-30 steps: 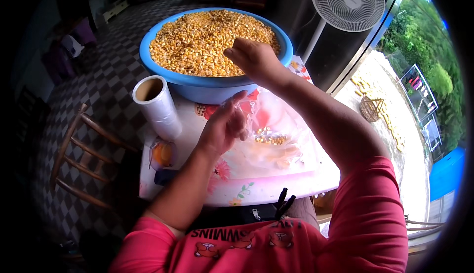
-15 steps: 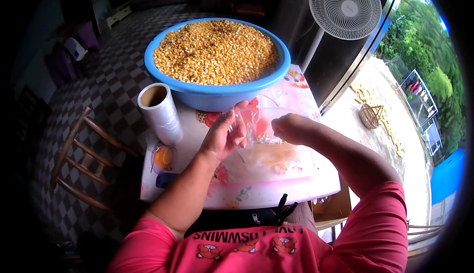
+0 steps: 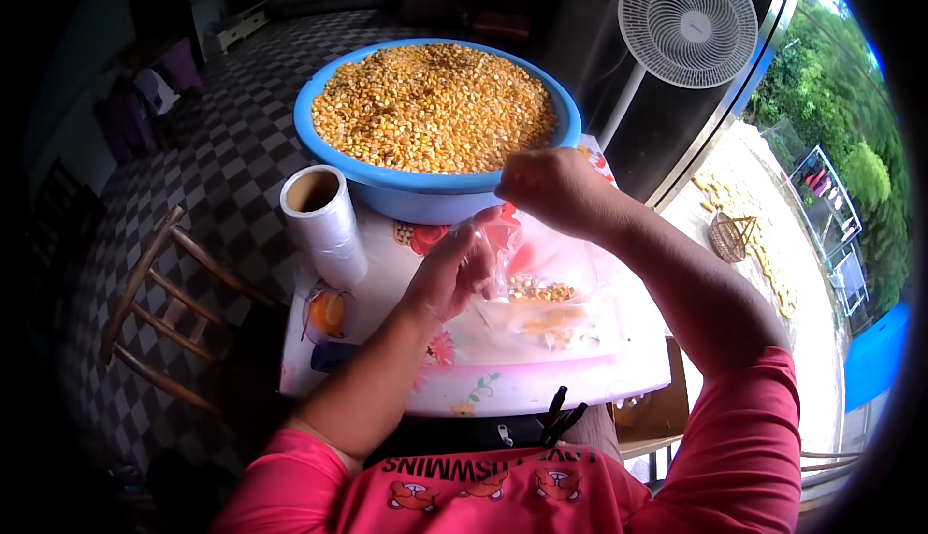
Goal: The person scoops corn kernels from a large blue bowl into plastic bags by hand, ties the bags, and places them into a cardboard box.
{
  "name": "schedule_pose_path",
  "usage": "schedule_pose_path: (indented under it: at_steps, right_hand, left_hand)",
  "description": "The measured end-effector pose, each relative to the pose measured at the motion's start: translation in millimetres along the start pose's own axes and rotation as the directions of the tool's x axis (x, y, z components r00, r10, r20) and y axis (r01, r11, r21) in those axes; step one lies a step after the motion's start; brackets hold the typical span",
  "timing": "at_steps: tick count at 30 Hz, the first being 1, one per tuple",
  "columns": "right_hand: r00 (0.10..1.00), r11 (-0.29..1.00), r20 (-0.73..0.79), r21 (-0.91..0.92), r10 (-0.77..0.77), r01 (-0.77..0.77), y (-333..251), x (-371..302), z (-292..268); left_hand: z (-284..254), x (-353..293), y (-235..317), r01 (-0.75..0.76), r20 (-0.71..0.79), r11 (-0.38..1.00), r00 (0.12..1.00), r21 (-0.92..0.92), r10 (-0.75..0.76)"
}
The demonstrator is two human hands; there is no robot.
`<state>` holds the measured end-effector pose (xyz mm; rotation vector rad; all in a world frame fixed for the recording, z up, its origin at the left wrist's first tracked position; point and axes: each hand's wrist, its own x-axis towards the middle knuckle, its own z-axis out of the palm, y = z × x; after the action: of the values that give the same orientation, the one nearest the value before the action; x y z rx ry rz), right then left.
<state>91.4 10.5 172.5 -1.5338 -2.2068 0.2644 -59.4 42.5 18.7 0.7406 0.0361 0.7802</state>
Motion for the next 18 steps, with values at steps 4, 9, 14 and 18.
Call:
schedule_pose_path:
  at_steps: [4, 9, 14, 18]
  right_hand:
    - [0.999, 0.968, -0.001, -0.248, 0.050, -0.049, 21, 58, 7]
    - [0.849, 0.898, 0.487, -0.438, 0.203, 0.036, 33, 105, 31]
    - [0.864, 0.984, 0.472, -0.121, 0.172, -0.129, 6, 112, 46]
    - [0.889, 0.929, 0.452, -0.355, 0.074, 0.103, -1, 112, 41]
  left_hand:
    - [-2, 1, -1, -0.011, 0.009, 1.000, 1.000, -0.001, 0.011]
    - [-1, 1, 1, -0.016, 0.028, 1.000, 0.999, 0.010, 0.016]
    - [-2, 1, 0, -0.004, 0.023, 1.000, 1.000, -0.007, 0.004]
    - [-5, 0, 0, -0.017, 0.028, 1.000, 0.999, -0.002, 0.017]
